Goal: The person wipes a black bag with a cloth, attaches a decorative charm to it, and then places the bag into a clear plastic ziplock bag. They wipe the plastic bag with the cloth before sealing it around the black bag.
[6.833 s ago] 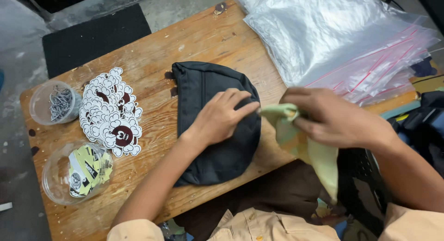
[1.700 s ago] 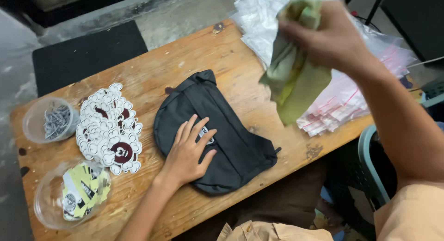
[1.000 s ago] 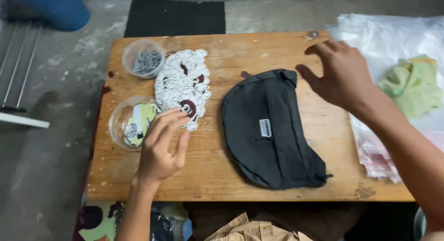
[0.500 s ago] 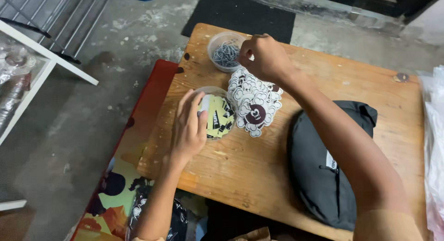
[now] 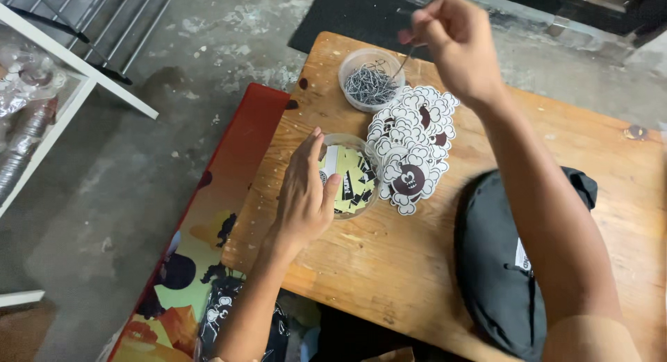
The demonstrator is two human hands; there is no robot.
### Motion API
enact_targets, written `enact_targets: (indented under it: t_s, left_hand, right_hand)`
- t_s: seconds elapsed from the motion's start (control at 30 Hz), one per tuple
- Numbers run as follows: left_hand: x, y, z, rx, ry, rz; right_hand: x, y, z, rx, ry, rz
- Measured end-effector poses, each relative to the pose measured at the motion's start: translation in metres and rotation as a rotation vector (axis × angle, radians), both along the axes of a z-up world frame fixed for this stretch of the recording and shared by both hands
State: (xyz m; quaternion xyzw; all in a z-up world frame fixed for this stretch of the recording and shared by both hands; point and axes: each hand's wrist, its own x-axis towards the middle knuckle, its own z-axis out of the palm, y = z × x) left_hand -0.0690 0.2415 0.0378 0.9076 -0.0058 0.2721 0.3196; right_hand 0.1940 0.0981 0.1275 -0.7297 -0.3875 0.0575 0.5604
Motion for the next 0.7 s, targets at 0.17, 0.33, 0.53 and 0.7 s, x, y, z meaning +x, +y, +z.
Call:
enact_targets:
  t_s: [0.17, 0.33, 0.53, 0.7]
  left_hand:
    - [0.0, 0.0, 0.003, 0.063, 0.029, 0.006]
    - [0.002, -0.004, 0.018, 0.273, 0.145, 0.049]
    - [0.016, -0.023, 0.044, 0.325, -0.067, 0.033]
    - [0.025, -0.054, 0.071, 0.217, -0.29, -0.084]
  right_hand:
    - [-0.043, -0.043, 0.037, -0.079, 0.205, 0.028]
    - [-0.064, -0.079, -0.043, -0.527, 0.044, 0.049]
    - [-0.109, -0.086, -0.055, -0.932, -0.274, 0.078]
    - [-0.097, -0.096, -0.086, -0.797, -0.458, 0.022]
